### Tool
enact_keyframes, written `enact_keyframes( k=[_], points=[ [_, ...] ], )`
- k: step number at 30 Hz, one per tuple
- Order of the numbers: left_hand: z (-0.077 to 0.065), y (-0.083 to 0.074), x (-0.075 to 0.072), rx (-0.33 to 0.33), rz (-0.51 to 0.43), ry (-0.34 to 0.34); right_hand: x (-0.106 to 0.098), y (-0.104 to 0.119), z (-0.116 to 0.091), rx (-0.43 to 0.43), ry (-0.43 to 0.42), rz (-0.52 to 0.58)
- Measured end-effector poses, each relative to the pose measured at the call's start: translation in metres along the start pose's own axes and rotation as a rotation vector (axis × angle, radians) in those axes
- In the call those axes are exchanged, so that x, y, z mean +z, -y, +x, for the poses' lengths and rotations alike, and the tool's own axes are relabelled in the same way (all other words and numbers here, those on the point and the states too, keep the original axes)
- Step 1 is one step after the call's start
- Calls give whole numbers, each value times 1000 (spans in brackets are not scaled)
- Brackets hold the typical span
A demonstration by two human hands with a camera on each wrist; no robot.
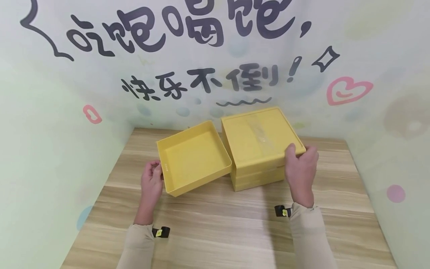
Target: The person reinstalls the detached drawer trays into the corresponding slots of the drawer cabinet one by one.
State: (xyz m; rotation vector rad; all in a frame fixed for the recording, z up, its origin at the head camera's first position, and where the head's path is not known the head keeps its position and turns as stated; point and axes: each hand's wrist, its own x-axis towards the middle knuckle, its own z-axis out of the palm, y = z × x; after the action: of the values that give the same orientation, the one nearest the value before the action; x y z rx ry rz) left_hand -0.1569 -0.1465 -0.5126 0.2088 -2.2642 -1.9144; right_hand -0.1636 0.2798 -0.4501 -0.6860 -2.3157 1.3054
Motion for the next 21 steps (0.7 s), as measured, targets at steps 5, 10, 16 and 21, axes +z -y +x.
enact_keyframes(
  k=[5, 10, 16, 21],
  points=[
    [1, -2, 3, 0, 2, 1, 1, -2, 0, 4, -11, 4],
    [3, -4, 6, 8, -2, 1, 2, -3, 0, 17, -12, 5],
    [5, -7, 10, 8, 2, 15, 4, -6, 1, 12, -19, -7],
    [3, -21, 12, -4, 7, 61, 5, -8, 2, 6, -32, -8]
  ],
)
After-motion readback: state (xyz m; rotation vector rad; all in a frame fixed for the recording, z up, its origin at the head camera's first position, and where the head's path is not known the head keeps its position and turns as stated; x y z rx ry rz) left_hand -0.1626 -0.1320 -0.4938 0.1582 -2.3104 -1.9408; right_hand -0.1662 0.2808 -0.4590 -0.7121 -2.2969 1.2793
